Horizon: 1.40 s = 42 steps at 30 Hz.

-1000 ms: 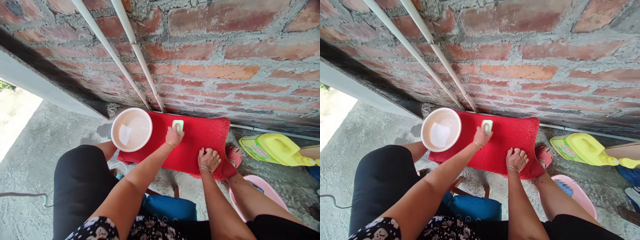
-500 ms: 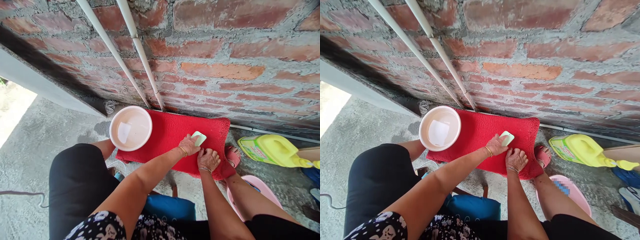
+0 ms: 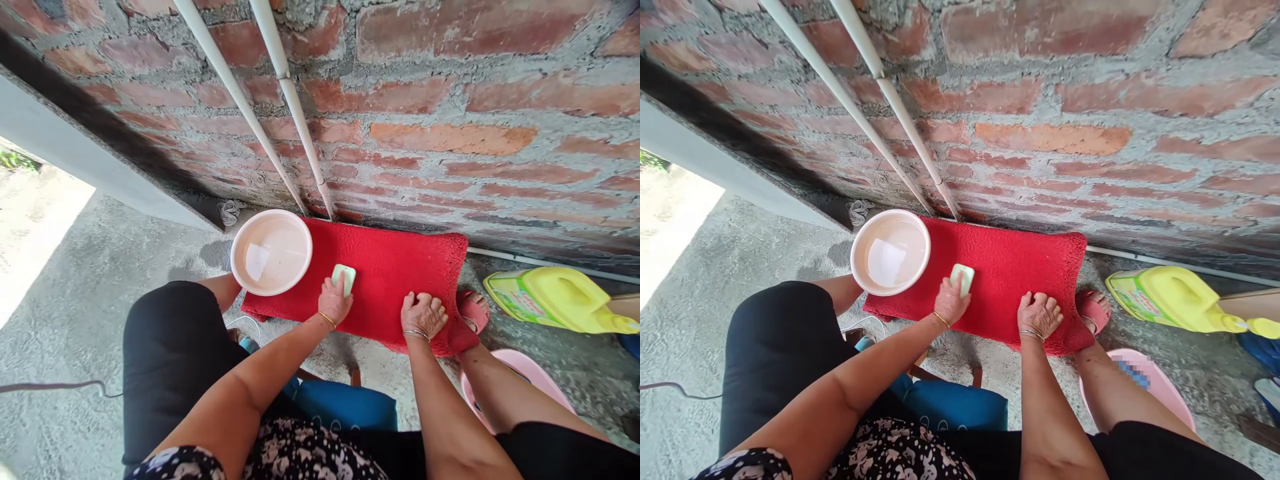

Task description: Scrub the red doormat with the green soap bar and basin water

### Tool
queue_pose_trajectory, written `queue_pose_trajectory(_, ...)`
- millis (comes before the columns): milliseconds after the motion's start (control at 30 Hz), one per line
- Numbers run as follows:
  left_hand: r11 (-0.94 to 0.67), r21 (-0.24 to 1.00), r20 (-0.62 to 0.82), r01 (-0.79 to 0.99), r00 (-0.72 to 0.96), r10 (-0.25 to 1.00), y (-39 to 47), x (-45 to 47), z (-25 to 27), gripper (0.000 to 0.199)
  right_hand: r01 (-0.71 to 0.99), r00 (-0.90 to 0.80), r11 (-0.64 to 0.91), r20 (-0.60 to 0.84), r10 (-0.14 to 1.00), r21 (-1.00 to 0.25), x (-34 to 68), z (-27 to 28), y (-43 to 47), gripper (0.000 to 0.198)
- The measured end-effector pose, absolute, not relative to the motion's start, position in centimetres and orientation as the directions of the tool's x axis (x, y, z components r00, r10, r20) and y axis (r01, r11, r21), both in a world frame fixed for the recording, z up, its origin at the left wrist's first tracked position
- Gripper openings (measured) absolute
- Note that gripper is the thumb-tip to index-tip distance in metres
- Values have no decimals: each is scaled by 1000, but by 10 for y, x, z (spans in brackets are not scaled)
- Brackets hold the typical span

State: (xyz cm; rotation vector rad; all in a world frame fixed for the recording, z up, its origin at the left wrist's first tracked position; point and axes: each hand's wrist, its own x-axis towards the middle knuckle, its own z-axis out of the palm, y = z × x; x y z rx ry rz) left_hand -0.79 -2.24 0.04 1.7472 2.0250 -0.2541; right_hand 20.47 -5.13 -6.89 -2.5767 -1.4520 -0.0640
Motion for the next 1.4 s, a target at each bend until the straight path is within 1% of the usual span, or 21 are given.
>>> queue_pose_trajectory(67,32,253,-505,967,104,857,-32,7,1,72,855,517,-503,139,844,-127,205,-69,-52,31)
queue_pose_trajectory(100,-15,295,-508,955,171,844,-36,10,2,72,855,517,-503,143,844,-124,205,-69,-52,31)
queue_pose_trajectory(133,-34,317,-497,948,197,845,-38,9,3,71,856,516,-502,146,844,-124,205,-69,-52,31)
queue_pose_trajectory(167,-23,315,-477,949,179,860,-39,3,3,70,855,517,-502,146,843,-129,205,-69,-52,31)
queue_pose_trajectory(200,16,290,-454,957,123,883,-39,-6,4,69,854,519,-502,145,842,-137,205,-69,-52,31)
queue_pose_trajectory(267,144,200,-414,969,-50,909,-36,-31,4,69,851,522,-502,139,842,-153,205,-69,-52,32)
queue_pose_trajectory(333,247,112,-391,963,-186,902,-32,-57,4,70,849,525,-506,132,841,-153,205,-69,-52,32)
queue_pose_trajectory(467,335,38,-371,941,-298,880,-29,-73,-2,74,852,522,-507,133,842,-130,205,-70,-52,31)
queue_pose_trajectory(533,388,28,-369,921,-351,861,-31,-59,-6,77,855,518,-506,142,843,-118,205,-70,-52,31)
queue_pose_trajectory(600,394,43,-366,918,-353,861,-36,-38,-8,80,856,517,-507,152,842,-106,204,-70,-52,32)
queue_pose_trajectory(667,290,95,-412,952,-228,882,-44,-16,-8,80,855,519,-509,161,840,-97,205,-70,-52,32)
queue_pose_trajectory(733,107,184,-483,977,-4,875,-53,2,-5,78,856,518,-509,165,840,-95,205,-70,-52,32)
queue_pose_trajectory(800,-45,276,-515,960,187,837,-60,11,-1,75,856,517,-506,163,840,-108,205,-71,-52,32)
queue_pose_trajectory(833,-81,306,-512,949,236,826,-61,12,1,74,855,519,-505,161,840,-118,205,-71,-52,32)
queue_pose_trajectory(867,-90,319,-503,943,249,828,-62,10,3,72,853,521,-506,159,839,-127,205,-71,-52,32)
queue_pose_trajectory(900,-72,318,-489,945,229,842,-61,5,5,71,852,522,-506,158,838,-133,205,-71,-52,31)
queue_pose_trajectory(967,6,287,-468,958,135,874,-58,-14,8,71,853,522,-506,158,838,-129,205,-70,-52,32)
queue_pose_trajectory(1133,236,133,-441,963,-156,884,-61,-80,12,71,858,514,-506,172,840,-89,204,-70,-52,32)
queue_pose_trajectory(1200,312,85,-396,946,-255,882,-68,-95,11,72,857,515,-506,175,840,-93,204,-70,-52,32)
queue_pose_trajectory(1300,378,60,-346,924,-336,876,-78,-101,7,75,855,519,-508,174,837,-108,204,-70,-52,32)
queue_pose_trajectory(1400,427,36,-343,904,-390,855,-81,-99,0,75,852,523,-511,164,837,-112,204,-71,-52,33)
